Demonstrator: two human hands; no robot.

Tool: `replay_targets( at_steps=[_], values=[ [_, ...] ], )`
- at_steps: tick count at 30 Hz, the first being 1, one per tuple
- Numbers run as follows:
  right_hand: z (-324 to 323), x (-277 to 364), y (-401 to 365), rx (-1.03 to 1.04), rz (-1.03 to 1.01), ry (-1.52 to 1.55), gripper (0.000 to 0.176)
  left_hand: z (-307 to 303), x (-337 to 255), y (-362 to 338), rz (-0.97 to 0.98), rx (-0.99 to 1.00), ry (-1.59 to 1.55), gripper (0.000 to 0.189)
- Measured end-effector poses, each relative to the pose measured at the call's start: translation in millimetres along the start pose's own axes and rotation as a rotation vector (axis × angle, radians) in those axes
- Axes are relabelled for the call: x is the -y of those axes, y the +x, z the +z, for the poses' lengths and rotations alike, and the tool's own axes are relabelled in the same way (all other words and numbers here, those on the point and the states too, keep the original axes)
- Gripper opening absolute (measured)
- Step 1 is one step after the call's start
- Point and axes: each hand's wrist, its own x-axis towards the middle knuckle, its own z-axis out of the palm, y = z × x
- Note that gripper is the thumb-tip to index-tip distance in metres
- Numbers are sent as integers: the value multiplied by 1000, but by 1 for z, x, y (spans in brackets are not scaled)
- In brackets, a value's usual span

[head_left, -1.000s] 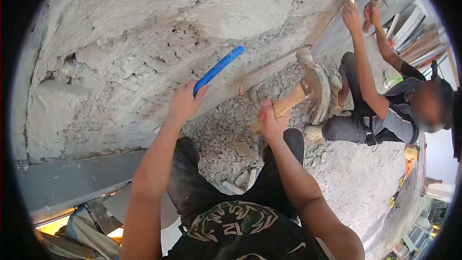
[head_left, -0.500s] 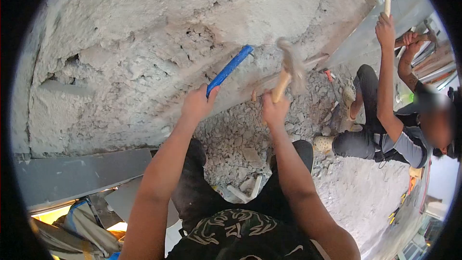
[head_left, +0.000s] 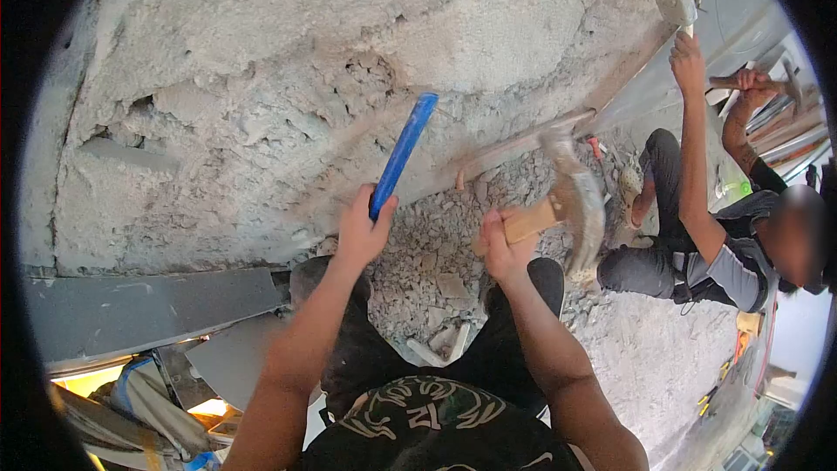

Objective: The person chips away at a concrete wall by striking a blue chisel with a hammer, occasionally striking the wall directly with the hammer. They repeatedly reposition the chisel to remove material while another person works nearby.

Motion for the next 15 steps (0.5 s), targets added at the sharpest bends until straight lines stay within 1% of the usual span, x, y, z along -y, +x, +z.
replay_targets(
  at_steps=[1,3,4,5,6,7,9,10,11,12,13,15],
  values=[
    [-2,-2,-7,-2,-10,2,15,-4,-8,-9,8,-8,0,36],
    [-4,4,-11,74,62,30,15,-17,-27,-18,-61,-125,-185,37],
    [-2,11,-10,75,48,33,15,-26,-35,-18,-109,-85,-200,43],
    [1,19,-12,74,92,102,21,-30,-37,-13,-103,-96,-199,43],
    [4,29,-10,75,135,171,28,-34,-39,-4,-19,-182,-171,43],
    [7,34,-6,78,122,176,28,-38,-43,7,68,-268,-143,42],
    [11,42,1,163,19,312,50,-52,-60,28,116,-258,-106,42],
    [17,48,3,167,11,317,50,-58,-66,37,157,-235,-70,42],
    [26,56,4,116,-44,430,59,-60,-66,47,161,-243,-66,42],
    [34,61,7,64,-100,541,68,-61,-64,58,136,-178,17,40],
    [41,63,11,66,-111,546,68,-60,-63,64,113,-115,101,38],
    [54,64,25,63,-392,636,70,-51,-57,70,91,-118,165,38]
  ],
)
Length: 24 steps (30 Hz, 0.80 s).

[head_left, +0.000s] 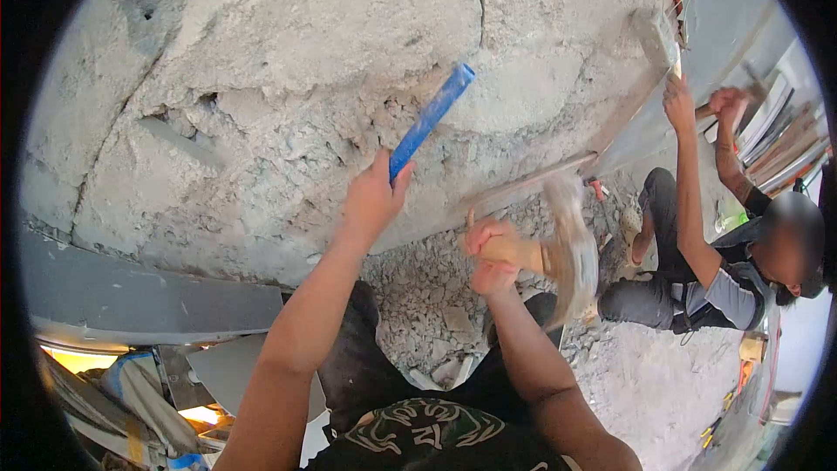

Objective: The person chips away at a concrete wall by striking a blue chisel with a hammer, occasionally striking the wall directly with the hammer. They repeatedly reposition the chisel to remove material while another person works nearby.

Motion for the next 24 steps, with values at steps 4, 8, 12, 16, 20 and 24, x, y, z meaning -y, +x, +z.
replay_targets(
  at_steps=[4,8,12,16,20,24],
  values=[
    [5,-34,18,61,-130,84,61,18,-6,-2,-66,-20,158,38],
    [-6,-51,20,102,270,-620,53,34,3,0,-58,-75,146,37],
    [-13,-36,11,-34,462,-391,55,28,-1,4,-127,13,167,35],
    [-13,-7,-6,-125,408,-153,57,11,-22,-14,-61,33,-105,36],
    [-48,28,-11,-103,482,-364,50,5,-30,-54,-89,119,-253,35],
    [-73,40,-24,-219,519,-759,32,36,-9,-84,60,107,-160,34]
  ],
)
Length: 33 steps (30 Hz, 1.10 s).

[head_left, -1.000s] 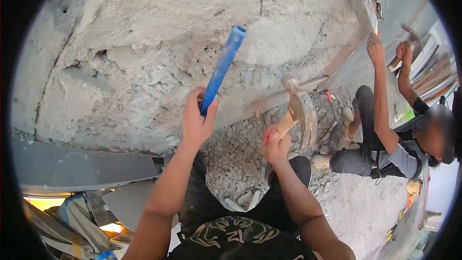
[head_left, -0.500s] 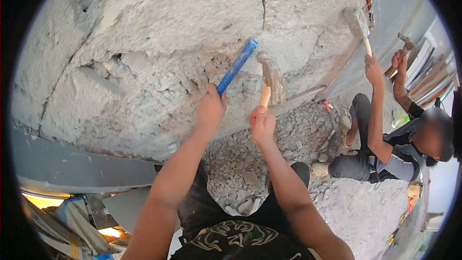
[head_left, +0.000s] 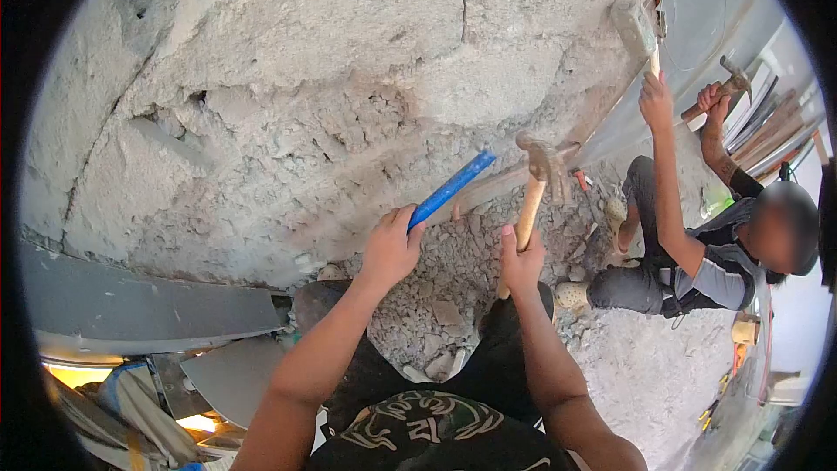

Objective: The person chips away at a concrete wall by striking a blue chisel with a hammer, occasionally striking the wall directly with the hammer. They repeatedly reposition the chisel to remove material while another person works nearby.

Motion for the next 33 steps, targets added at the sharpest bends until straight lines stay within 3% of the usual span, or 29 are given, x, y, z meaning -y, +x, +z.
replay_targets(
  at_steps=[2,4,6,10,16,19,21,25,27,28,30,31,33],
  values=[
    [-8,-6,-1,-39,65,7,33,8,4,-2,-33,17,35,34],
    [-11,-23,-5,-62,94,44,32,4,-5,6,-227,193,126,39],
    [-13,-33,-5,-56,-76,20,29,-4,-10,19,-236,197,157,42],
    [-14,-16,-7,-8,-56,117,30,-15,2,43,-208,163,301,55],
    [-9,35,-11,157,24,395,48,-23,22,60,-187,167,390,67],
    [8,37,-14,97,-87,529,55,-29,21,65,-258,236,300,64],
    [23,33,-10,29,-489,640,57,-26,29,67,-253,227,288,65],
    [56,11,-3,87,-615,847,60,-22,35,64,-282,202,126,69],
    [63,-14,2,118,-386,61,54,-20,35,63,-291,195,102,70],
    [64,-14,7,121,-392,60,54,-18,36,63,-301,183,81,71],
    [69,-9,13,228,174,56,50,-11,45,60,-317,160,89,70],
    [70,-14,5,229,168,61,50,-13,45,65,-322,142,101,70],
    [67,-30,-9,95,119,387,48,-15,40,72,-298,107,121,70]
  ],
)
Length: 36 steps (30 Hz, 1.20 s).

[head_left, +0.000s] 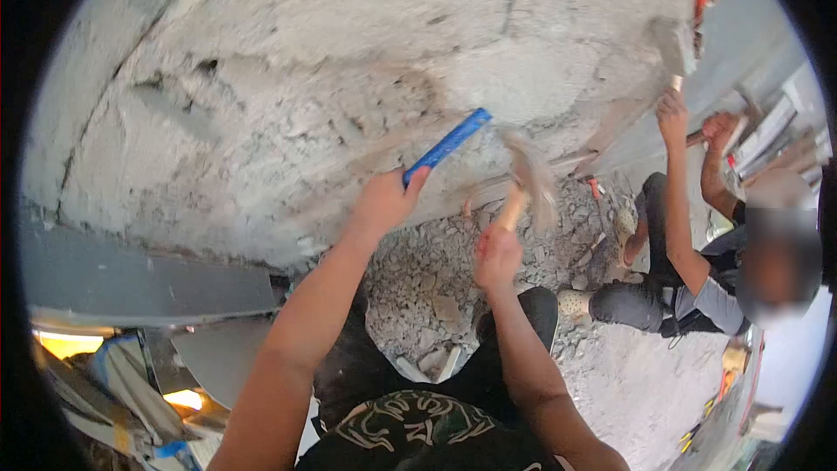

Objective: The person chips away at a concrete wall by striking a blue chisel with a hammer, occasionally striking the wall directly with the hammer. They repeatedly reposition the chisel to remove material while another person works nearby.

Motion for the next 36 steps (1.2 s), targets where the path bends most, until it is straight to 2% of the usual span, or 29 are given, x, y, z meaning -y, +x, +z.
replay_targets(
  at_steps=[1,3,4,6,10,12,13,15,16,17,19,20,22,23,25,26,28,29,31,33,35,36],
  values=[
    [1,8,-8,20,26,-10,48,2,3,-12,11,9,22,70],
    [-1,37,-9,52,-376,203,47,7,8,-13,8,19,21,69],
    [1,50,-3,58,-379,197,47,9,8,-10,30,29,22,69],
    [6,66,12,197,-752,353,46,13,11,-7,33,25,15,69],
    [5,28,24,243,-757,247,46,19,11,-11,62,-40,12,66],
    [7,13,26,167,-71,-435,49,16,6,-12,27,-18,20,66],
    [5,15,23,167,-74,-437,49,15,4,-12,-6,3,33,65],
    [5,26,22,-12,-182,-467,51,15,3,-7,1,-3,44,65],
    [-2,37,18,37,-106,-348,43,14,3,-11,-6,11,58,66],
    [-5,47,16,43,-106,-348,43,14,3,-13,-12,8,57,66],
    [-3,72,14,-8,-563,-416,40,8,-8,-18,-56,65,60,72],
    [1,89,11,-7,-561,-416,40,9,-9,-17,-58,66,61,72],
    [18,125,7,91,-630,168,35,12,-8,-19,-42,56,10,72],
    [23,118,13,95,-629,168,35,13,-9,-19,-46,54,8,72],
    [27,85,27,-46,-819,77,28,12,-12,-20,-104,88,3,73],
    [19,61,29,-45,-823,75,28,11,-14,-21,-101,87,0,73],
    [-3,20,32,94,48,-526,26,8,-18,-22,-133,112,35,73],
    [-11,25,27,95,45,-528,26,9,-17,-25,-133,108,33,73],
    [-22,44,24,-40,28,-505,27,14,-15,-24,-104,40,51,70],
    [-26,62,16,-35,10,-468,26,21,-12,-24,-106,28,25,71],
    [-18,102,3,-80,-322,-234,19,24,-13,-25,-111,26,3,72],
    [-14,119,1,-82,-313,-239,19,21,-18,-26,-127,43,-21,72]
  ],
)
